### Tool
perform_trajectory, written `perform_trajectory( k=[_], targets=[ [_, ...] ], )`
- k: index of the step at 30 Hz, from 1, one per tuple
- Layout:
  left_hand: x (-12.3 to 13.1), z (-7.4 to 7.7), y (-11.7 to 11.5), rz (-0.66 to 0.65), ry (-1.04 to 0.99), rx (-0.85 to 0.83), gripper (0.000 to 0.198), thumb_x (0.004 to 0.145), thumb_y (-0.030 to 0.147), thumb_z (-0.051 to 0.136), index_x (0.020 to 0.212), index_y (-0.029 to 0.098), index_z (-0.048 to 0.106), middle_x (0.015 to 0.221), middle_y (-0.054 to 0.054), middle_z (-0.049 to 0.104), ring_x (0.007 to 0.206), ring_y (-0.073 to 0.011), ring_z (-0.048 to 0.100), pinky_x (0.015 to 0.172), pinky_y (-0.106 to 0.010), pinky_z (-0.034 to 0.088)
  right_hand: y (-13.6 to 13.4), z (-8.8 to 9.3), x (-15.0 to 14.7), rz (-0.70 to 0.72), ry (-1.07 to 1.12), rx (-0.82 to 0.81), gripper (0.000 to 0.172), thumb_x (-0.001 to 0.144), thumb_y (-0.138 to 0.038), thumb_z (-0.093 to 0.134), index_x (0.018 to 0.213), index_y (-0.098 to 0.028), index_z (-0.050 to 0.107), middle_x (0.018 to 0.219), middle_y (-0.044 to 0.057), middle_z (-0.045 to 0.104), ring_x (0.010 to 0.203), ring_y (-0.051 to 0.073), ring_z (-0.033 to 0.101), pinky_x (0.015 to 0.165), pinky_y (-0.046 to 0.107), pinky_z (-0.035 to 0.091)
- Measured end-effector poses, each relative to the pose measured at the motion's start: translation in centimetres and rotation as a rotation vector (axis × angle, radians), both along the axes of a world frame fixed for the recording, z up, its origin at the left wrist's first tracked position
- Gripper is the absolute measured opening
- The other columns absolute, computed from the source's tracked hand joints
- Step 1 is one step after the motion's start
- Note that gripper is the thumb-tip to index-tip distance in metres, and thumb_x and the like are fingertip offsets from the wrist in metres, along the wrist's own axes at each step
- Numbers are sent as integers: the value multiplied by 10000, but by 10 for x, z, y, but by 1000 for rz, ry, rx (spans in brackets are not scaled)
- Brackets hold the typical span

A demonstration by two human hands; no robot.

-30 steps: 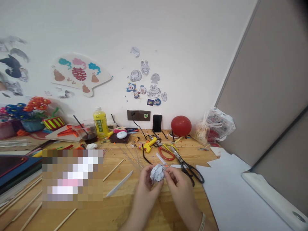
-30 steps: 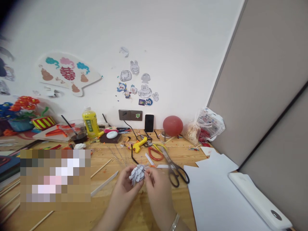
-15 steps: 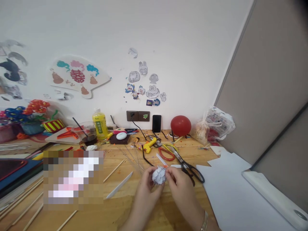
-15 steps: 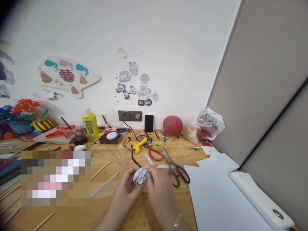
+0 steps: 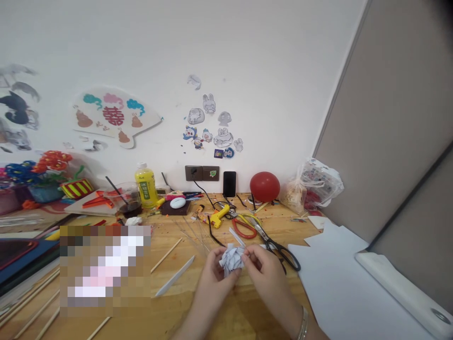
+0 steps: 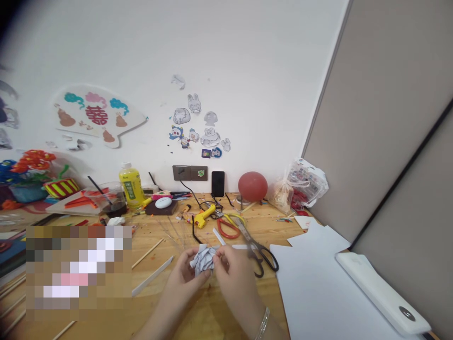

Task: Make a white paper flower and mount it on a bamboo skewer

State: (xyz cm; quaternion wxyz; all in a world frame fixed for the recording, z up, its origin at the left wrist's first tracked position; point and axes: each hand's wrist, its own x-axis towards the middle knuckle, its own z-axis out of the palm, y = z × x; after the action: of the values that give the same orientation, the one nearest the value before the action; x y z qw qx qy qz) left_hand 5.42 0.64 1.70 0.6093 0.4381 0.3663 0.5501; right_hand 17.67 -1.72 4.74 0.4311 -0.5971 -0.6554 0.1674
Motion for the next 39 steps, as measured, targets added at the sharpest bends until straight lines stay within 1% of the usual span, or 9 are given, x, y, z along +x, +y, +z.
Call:
perform_trajectory(
  k=[3,7,11,14,18,24,29,34,39],
  targets=[
    [-1,3,-3,-55,37,-28,430,553,188,706,925,186,491,827,-22,643,734,-169,603,631,-253,452,2,0,2,76,101,-34,189,804,-272,452,696,-173,572,585,-17,563,542,125,504,506,213,367],
    [-4,6,-3,-45,74,-48,384,572,219,696,914,166,531,836,-36,649,761,-180,599,649,-253,451,4,-3,5,21,126,-11,217,804,-326,460,742,-167,595,614,-2,582,563,134,513,524,224,369],
    [-5,4,1,43,37,-25,434,522,224,737,889,177,511,818,-29,651,768,-192,602,691,-279,456,5,-7,4,1,-2,-29,163,768,-304,502,748,-182,609,557,-20,536,525,135,487,492,225,332],
    [-3,1,3,36,13,-1,482,514,249,748,926,184,505,858,-37,650,804,-204,600,716,-293,454,3,-9,0,-10,-127,2,123,752,-243,513,773,-187,620,558,-21,530,526,139,487,503,229,328],
    [-3,-1,2,30,47,14,425,530,276,739,886,174,530,867,-43,650,844,-216,593,743,-291,444,0,-8,-2,-18,-162,42,113,759,-218,507,772,-189,615,570,-16,558,529,139,504,508,227,333],
    [-7,8,-1,63,59,-37,356,560,241,698,882,167,565,833,-35,670,831,-212,594,733,-281,441,1,-7,-1,-29,-182,65,117,772,-218,506,760,-192,620,585,-5,606,535,141,537,502,220,348],
    [-6,11,-3,91,60,-24,303,535,198,660,823,175,571,774,-10,665,774,-197,594,722,-277,442,0,-11,-4,-13,-252,133,154,766,-157,502,818,-193,642,731,25,686,630,166,598,571,237,373],
    [-4,11,-5,74,94,-7,276,563,193,644,827,180,563,749,-2,649,751,-187,587,675,-259,445,1,-10,-4,4,-187,57,192,810,-167,450,797,-194,639,732,24,682,647,163,600,569,231,372],
    [-5,8,-2,39,60,-31,297,579,194,652,860,166,560,782,-21,661,761,-178,579,696,-260,440,2,-8,-2,13,-70,-40,202,826,-207,442,749,-179,627,692,26,666,621,158,587,546,221,376]
  ],
)
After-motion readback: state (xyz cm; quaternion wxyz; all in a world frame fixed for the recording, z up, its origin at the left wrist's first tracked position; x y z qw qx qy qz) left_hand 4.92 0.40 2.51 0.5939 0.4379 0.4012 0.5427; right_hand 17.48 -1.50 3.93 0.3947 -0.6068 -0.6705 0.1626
